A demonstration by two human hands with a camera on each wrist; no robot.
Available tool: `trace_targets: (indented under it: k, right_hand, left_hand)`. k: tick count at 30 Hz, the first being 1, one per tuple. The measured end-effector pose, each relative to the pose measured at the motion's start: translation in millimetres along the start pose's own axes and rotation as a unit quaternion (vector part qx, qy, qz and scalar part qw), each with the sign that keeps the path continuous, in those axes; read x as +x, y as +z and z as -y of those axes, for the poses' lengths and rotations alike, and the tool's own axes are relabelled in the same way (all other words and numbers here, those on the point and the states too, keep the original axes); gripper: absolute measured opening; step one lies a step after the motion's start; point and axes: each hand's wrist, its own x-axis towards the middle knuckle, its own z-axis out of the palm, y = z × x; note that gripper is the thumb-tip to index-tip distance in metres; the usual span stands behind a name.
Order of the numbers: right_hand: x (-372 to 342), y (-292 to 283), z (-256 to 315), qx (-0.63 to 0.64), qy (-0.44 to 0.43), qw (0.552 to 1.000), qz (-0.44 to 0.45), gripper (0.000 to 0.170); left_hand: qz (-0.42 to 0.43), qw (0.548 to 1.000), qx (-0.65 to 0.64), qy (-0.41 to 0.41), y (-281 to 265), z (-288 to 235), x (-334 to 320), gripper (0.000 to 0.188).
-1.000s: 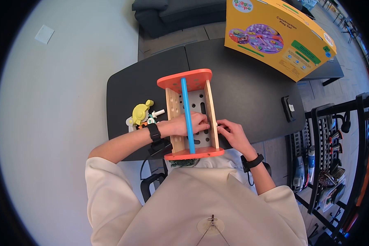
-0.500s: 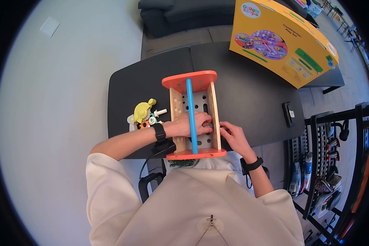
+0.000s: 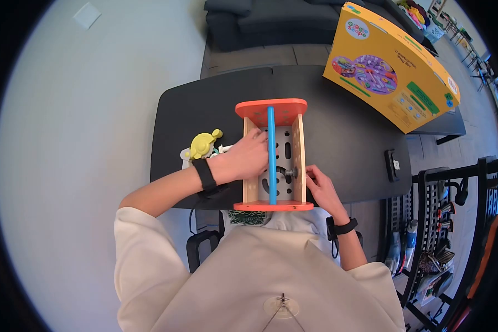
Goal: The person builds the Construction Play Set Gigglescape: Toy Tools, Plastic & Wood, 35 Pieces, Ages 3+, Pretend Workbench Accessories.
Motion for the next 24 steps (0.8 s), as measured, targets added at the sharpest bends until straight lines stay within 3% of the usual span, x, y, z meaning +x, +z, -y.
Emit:
trace_targets:
  k: [2,4,6,8,12,14,15,17,19,24]
  right_hand:
    - [2,0,-6,0.007,-0.011,1.0,0.005,0.026]
    - [5,-1,-10,0.062,0.002,0.997,0.044,0.03]
    - [6,-3,-6,0.127,0.034,0.989,0.066,0.033]
    - [8,-6,0,0.191,0.066,0.976,0.086,0.037]
    - [9,-8,15,0.23,0.131,0.956,0.122,0.047]
    - [9,-4,27,0.227,0.142,0.955,0.13,0.05]
    - [10,-2,32,0.233,0.153,0.952,0.125,0.057]
    - [10,4,46,0.237,0.164,0.95,0.122,0.067]
    - [9,9,59,0.208,0.162,0.96,0.092,0.089]
    - [12,4,67,0.175,0.099,0.98,0.011,0.097]
  left_hand:
    - [0.001,0.999,0.042,-0.012,-11,5,-11,0.025]
    - [-0.069,0.995,-0.035,-0.059,-19,8,-19,0.026]
    - [-0.089,0.993,-0.038,-0.065,-32,9,-28,0.027]
    - [-0.032,0.978,-0.16,-0.131,-43,9,-34,0.029]
    - [-0.001,0.945,-0.295,-0.139,-46,8,-38,0.037]
    - [0.067,0.878,-0.417,-0.226,-57,0,-38,0.049]
    - [0.065,0.878,-0.417,-0.226,-62,-3,-38,0.049]
    - [0.103,0.824,-0.493,-0.26,-70,-7,-37,0.057]
    - [0.071,0.826,-0.502,-0.244,-58,-9,-35,0.056]
    - [0.018,0.804,-0.55,-0.225,-58,-12,-40,0.05]
